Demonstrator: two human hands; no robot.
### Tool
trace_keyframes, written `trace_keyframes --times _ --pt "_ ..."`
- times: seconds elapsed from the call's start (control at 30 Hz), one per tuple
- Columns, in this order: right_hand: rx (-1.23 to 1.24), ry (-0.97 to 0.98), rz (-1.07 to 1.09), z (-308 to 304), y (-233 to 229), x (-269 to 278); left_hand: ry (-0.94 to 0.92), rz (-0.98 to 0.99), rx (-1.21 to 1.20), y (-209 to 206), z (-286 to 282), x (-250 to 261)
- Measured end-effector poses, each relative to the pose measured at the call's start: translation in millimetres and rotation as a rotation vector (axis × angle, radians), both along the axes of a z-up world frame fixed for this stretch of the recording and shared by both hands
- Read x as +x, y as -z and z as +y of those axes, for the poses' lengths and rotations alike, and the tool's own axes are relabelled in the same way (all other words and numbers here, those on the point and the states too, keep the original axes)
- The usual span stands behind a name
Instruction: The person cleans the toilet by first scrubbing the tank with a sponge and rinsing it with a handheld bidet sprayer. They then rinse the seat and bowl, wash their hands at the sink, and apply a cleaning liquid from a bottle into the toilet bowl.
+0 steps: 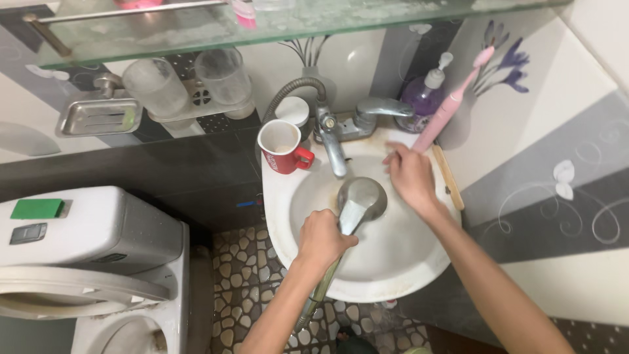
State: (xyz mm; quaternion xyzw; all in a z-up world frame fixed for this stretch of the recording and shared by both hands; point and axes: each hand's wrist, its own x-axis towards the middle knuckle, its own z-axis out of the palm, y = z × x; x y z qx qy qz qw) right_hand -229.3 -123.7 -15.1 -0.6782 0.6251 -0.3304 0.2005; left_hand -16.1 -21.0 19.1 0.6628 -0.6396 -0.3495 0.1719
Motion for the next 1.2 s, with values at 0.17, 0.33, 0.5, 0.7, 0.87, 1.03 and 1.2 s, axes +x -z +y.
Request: trace_keyframes --times 0.17,0.33,0.5,0.7,0.87,1.03,1.2 --pt "0.525 0.038 -0.712 69.8 39.1 1.1 0.021 0.089 -0.009 -3.0 30.4 14.4" --pt "0.539 0.107 -1.026 143.8 7.7 16.6 0.064 0.056 -0.097 -10.8 80.4 33.5" --pt "0.357 0.231 -0.996 238.4 -30.0 44.3 0.133 0.187 -0.232 -2.6 154.6 69.7" --pt "0.288 0.620 -0.744 348.4 -6.8 41.0 0.123 0.178 -0.313 35.8 239.4 124.8" --pt "0.546 0.720 -0.887 392.3 83.5 48.5 0.084 0.214 -0.183 108.4 275.7 134.2" --pt "0.706 0.696 -1.196 382.8 214.7 82.7 0.170 0.166 -0.130 243.5 302.8 121.0" --pt "0.894 0.579 -1.343 346.8 310.5 80.9 0.205 0.146 -0.060 396.6 323.7 113.3"
